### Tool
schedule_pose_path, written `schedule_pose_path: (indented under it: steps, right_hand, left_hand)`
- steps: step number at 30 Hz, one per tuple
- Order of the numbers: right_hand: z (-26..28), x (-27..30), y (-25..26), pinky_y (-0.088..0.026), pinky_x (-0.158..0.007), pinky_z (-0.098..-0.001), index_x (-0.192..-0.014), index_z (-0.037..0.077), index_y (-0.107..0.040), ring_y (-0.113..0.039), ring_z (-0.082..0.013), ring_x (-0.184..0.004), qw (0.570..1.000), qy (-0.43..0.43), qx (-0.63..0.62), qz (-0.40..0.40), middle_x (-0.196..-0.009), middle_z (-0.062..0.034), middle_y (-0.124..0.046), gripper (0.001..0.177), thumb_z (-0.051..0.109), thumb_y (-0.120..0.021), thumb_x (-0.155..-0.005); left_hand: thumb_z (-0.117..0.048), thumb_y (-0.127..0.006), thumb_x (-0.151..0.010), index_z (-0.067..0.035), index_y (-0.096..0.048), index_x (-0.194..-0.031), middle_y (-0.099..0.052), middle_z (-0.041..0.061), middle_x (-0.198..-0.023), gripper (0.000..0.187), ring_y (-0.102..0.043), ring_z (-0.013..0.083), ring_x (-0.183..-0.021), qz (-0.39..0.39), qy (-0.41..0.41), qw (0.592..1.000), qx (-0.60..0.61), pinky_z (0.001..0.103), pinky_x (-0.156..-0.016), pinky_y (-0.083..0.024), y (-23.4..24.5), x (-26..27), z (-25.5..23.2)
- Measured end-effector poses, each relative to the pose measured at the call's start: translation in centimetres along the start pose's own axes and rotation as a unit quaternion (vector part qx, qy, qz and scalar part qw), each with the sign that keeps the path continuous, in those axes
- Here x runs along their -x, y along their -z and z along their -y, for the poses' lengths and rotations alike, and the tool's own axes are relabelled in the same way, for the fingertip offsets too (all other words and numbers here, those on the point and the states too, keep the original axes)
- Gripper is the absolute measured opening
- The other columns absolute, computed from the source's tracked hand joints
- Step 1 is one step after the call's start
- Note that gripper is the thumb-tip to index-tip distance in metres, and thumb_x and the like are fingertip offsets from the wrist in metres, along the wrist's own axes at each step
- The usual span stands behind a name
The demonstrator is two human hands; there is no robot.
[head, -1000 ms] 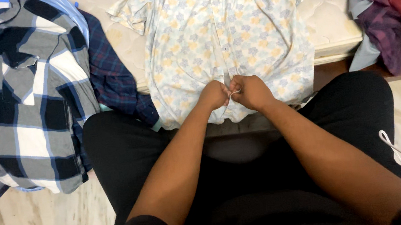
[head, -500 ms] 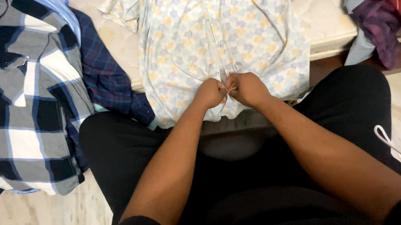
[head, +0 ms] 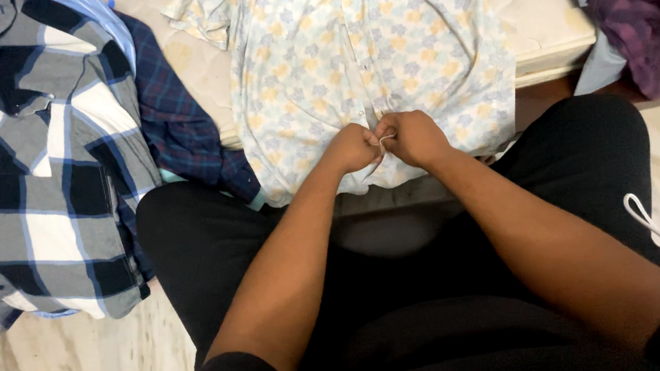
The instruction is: The person buttons a light-colored patterned shirt on a hanger, then picks up a red striped shirt and begins buttoning it. The task involves aligning plackets and fastening buttons by hand.
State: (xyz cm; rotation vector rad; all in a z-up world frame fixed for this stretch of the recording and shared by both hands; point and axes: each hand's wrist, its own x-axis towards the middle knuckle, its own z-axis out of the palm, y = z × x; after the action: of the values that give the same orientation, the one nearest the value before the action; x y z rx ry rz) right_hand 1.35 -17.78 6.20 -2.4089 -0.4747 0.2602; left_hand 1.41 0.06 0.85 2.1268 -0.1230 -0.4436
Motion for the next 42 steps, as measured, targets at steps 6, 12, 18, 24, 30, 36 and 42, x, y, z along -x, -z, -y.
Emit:
schedule_pose_path:
  steps: [6,12,18,24,30,36,42]
  right_hand:
    - [-0.8,-0.3,0.0,-0.055,-0.073,-0.0383,-0.095,0.009,-0.073,-0.073,-0.0269,-0.079,1.0,0.028,-0.011,0.004,-0.086,-0.0094,-0.077,0.017,0.012,-0.078,-0.079]
    - [-0.7,-0.7,0.1,-0.054,-0.072,-0.0384,-0.094,0.009,-0.077,-0.072,-0.0259,-0.081,1.0,-0.006,-0.029,-0.006,-0.091,-0.0088,-0.076,0.017,0.009,-0.079,-0.078]
    - [-0.9,-0.6,0.4,-0.058,-0.074,-0.0331,-0.097,0.007,-0.075,-0.077,-0.0177,-0.079,0.991,-0.062,-0.118,0.013,-0.088,-0.0101,-0.079,0.015,0.004,-0.073,-0.083]
    - [-2.9,-1.5,-1.1,-0.057,-0.071,-0.0335,-0.094,0.006,-0.077,-0.073,-0.016,-0.074,0.987,-0.078,-0.141,-0.01,-0.089,-0.0088,-0.077,0.009,0.008,-0.076,-0.085]
    - [-5.4,-2.9,-2.4,-0.057,-0.065,-0.0313,-0.093,0.003,-0.076,-0.069,-0.0142,-0.068,0.977,-0.059,-0.205,-0.011,-0.08,-0.0053,-0.076,0.008,0.006,-0.076,-0.086]
    - [-4.5,-2.5,-1.5,-0.056,-0.064,-0.0318,-0.095,0.002,-0.078,-0.069,-0.0125,-0.07,0.981,-0.058,-0.181,-0.023,-0.084,-0.0058,-0.077,0.019,-0.004,-0.072,-0.078]
    - [-4.0,-2.4,-1.1,-0.057,-0.065,-0.0308,-0.096,0.0,-0.074,-0.07,-0.0134,-0.068,0.972,-0.054,-0.228,-0.026,-0.084,-0.0071,-0.076,0.011,0.004,-0.075,-0.085]
  left_hand:
    - [-0.023,-0.078,-0.084,-0.005,-0.079,-0.085,-0.077,0.009,-0.076,0.017,-0.069,0.0138,-0.069,0.014,0.038,0.998,0.048,0.034,-0.07,-0.054,-0.8,-1.0,1.1]
    - [-0.02,-0.08,-0.083,-0.002,-0.077,-0.089,-0.076,0.01,-0.079,0.019,-0.069,0.0185,-0.072,-0.067,-0.029,0.995,0.075,0.035,-0.067,-0.055,-1.8,-1.1,2.4]
    - [-0.024,-0.078,-0.085,-0.004,-0.077,-0.086,-0.076,0.011,-0.078,0.02,-0.07,0.0194,-0.07,-0.089,0.015,0.994,0.061,0.035,-0.066,-0.054,-1.6,-0.9,1.2]
    - [-0.017,-0.076,-0.082,-0.005,-0.076,-0.087,-0.075,0.009,-0.076,0.012,-0.07,0.0203,-0.07,-0.106,-0.019,0.99,0.088,0.036,-0.066,-0.054,-3.0,-3.2,5.2]
    - [-0.014,-0.07,-0.09,-0.003,-0.072,-0.087,-0.071,0.009,-0.075,0.012,-0.063,0.0167,-0.068,-0.103,-0.098,0.988,0.06,0.036,-0.066,-0.052,-2.8,-3.8,5.9]
    - [-0.011,-0.068,-0.087,-0.004,-0.074,-0.094,-0.072,0.006,-0.079,0.011,-0.063,0.0141,-0.071,-0.052,-0.064,0.99,0.111,0.034,-0.067,-0.051,-1.5,-2.2,3.5]
    - [-0.018,-0.069,-0.089,-0.005,-0.075,-0.096,-0.069,0.002,-0.077,0.017,-0.059,0.0108,-0.068,-0.03,-0.045,0.988,0.147,0.031,-0.064,-0.05,-0.8,-1.0,1.7]
